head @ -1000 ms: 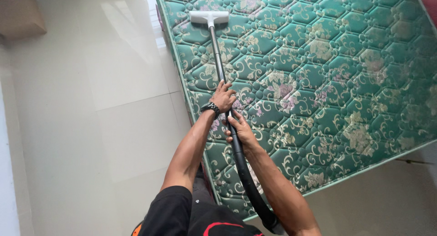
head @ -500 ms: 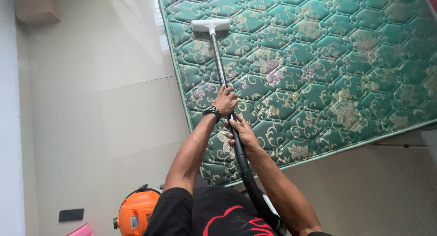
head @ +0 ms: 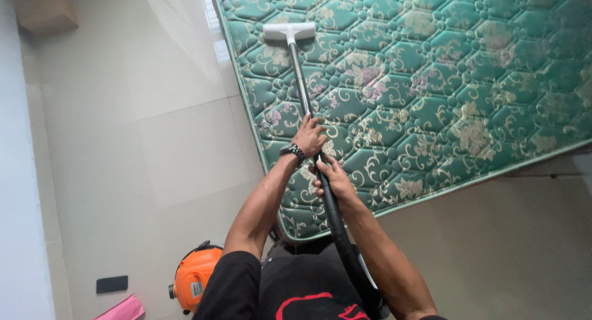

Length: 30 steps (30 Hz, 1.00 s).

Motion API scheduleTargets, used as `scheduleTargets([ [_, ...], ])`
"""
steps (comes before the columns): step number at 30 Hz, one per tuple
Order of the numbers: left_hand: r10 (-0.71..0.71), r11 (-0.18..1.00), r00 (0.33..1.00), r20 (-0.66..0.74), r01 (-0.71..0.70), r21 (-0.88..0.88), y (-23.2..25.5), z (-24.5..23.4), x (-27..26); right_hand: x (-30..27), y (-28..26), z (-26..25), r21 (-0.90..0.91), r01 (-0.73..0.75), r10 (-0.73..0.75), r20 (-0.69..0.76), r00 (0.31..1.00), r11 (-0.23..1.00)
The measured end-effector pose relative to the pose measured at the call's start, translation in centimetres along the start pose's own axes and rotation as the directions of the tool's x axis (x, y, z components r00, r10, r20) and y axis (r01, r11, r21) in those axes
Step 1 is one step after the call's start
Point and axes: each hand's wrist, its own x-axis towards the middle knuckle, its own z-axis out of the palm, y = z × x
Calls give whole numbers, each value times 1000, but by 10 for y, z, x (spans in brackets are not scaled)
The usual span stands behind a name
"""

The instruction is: The person vacuums a mattress using a handheld vacuum cleaner, moving the attachment across the quilted surface.

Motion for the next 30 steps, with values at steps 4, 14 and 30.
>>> scheduleTargets([
  [4,-239,862,952,-191,118,-493,-7,-3,16,15,-7,6,33,-8,7,21,1000,999],
  [14,-106,927,946,-308,-18,-375,-22,-7,57,71,-48,-16,-11,8,-7,59,998,1000],
  [30,-436,671,841,-319,68,-738,-77,10,173,237,-135,-67,51,-26,10,291,957,998],
])
